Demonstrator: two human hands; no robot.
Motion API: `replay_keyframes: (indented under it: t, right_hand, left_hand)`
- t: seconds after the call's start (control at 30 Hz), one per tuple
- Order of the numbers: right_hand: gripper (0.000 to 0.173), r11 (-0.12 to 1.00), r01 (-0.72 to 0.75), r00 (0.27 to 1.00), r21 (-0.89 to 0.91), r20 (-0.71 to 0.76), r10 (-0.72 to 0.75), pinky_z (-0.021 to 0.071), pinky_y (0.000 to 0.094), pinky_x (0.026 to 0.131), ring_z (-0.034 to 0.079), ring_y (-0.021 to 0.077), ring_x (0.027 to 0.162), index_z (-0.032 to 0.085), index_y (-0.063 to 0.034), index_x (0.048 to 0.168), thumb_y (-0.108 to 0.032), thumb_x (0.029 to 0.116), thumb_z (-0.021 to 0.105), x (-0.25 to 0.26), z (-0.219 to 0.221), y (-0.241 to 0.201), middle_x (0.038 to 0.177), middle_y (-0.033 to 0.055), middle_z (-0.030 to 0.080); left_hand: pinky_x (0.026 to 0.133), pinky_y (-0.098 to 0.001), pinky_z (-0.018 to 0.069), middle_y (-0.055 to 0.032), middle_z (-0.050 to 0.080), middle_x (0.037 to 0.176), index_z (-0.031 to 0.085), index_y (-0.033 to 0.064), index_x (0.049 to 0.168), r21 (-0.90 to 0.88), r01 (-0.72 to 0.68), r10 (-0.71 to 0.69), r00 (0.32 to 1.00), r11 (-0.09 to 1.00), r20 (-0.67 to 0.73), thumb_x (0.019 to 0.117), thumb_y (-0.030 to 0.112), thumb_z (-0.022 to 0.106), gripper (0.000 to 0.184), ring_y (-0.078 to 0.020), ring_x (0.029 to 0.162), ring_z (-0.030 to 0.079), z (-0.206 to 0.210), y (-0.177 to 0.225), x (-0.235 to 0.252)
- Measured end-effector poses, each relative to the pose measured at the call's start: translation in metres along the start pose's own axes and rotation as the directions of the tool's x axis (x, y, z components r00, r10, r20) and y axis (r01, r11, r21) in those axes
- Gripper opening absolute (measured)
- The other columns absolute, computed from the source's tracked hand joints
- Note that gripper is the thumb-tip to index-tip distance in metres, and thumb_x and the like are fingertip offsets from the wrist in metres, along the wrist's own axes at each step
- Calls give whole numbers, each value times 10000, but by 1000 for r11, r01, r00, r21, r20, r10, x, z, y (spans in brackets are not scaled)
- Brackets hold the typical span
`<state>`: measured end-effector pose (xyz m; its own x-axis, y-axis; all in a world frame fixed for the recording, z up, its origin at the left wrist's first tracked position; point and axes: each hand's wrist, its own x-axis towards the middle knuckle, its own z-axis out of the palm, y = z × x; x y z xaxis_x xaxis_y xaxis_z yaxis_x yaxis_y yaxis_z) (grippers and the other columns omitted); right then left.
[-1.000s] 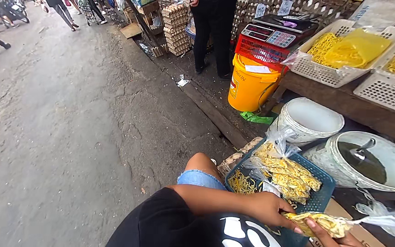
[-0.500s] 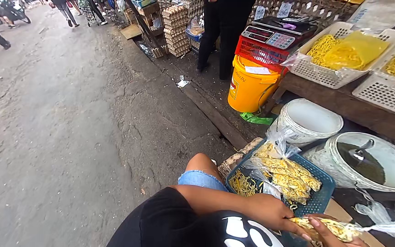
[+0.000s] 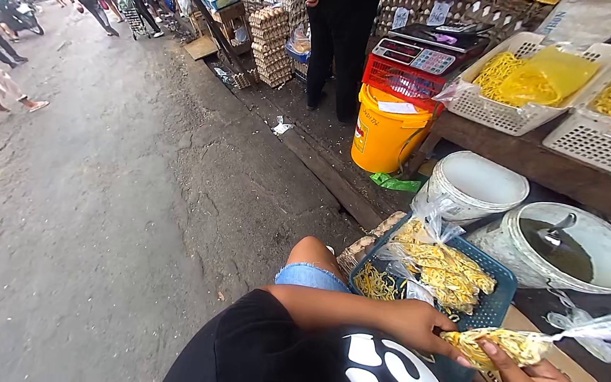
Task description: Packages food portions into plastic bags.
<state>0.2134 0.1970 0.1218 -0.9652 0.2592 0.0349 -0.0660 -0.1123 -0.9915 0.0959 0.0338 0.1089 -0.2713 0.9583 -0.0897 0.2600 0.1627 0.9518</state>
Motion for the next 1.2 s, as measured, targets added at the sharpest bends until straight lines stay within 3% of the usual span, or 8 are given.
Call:
replay_keyframes:
  t: [0.17,0.23,0.33,0.57,0.73,0.93,1.1,1.2]
  right_hand:
    - [273,999,-38,998,23,44,37,589,221,902,725,7,937,721,-182,1070,35,940,620,0,-5,5,1008,-115,782]
    - [311,997,-74,994,9,78,73,580,191,886,708,-31,918,681,-201,1081,61,925,617,-2,-2,6,994,-159,767]
    - [315,998,-69,997,-8,15,69,586,200,872,711,-22,881,696,-157,1031,111,893,604,-4,4,10,942,-138,769]
    - [320,998,48,997,-46,-62,-51,583,225,922,703,6,965,728,-117,1045,134,869,635,0,-2,25,1019,-120,759]
    - [226,996,-8,989,-85,-145,-4,599,208,836,713,-10,838,710,-99,964,96,905,613,-2,8,17,883,-114,763]
    - [273,999,-31,998,-38,-64,28,593,210,898,711,-21,905,587,-77,1085,127,904,570,-3,14,13,936,-138,747]
    - [260,995,69,994,-76,-76,-75,603,222,865,721,-10,859,703,-113,995,109,872,650,-3,10,24,905,-130,769]
    - [233,989,92,991,-119,-84,-103,610,212,823,717,-20,814,710,-117,951,88,842,692,-4,13,24,868,-134,763]
  left_hand:
    - [736,-385,493,-181,660,853,665,-113,1032,-91,-22,15,997,996,-79,989,137,670,254,-209,765,606,1,3,-5]
    - [675,-343,463,-130,618,770,653,-98,970,-123,-26,13,994,992,-104,1006,158,648,259,-158,692,558,2,3,-5]
    - [673,-355,464,-142,616,768,654,-101,946,-84,-52,44,995,995,-84,1006,147,648,255,-176,692,562,-1,-1,-3]
    - [888,-458,524,-265,668,1091,654,-110,1204,-77,-14,2,988,997,-155,998,149,655,330,-317,950,657,-2,-5,0]
    - [776,-407,503,-208,660,902,676,-117,995,-52,-53,45,987,997,-155,1002,174,658,292,-252,819,623,-1,-7,-1]
    - [826,-419,517,-230,669,970,693,-110,1044,4,-45,45,985,999,-165,957,113,707,240,-286,877,643,-6,-9,-3]
    - [876,-458,520,-257,680,1022,678,-118,1105,14,-13,14,996,1000,-88,984,164,682,307,-322,944,661,-3,-6,-3]
    - [761,-441,491,-203,664,860,677,-106,958,36,-2,4,998,999,-56,1016,205,641,318,-267,805,629,0,-4,-2]
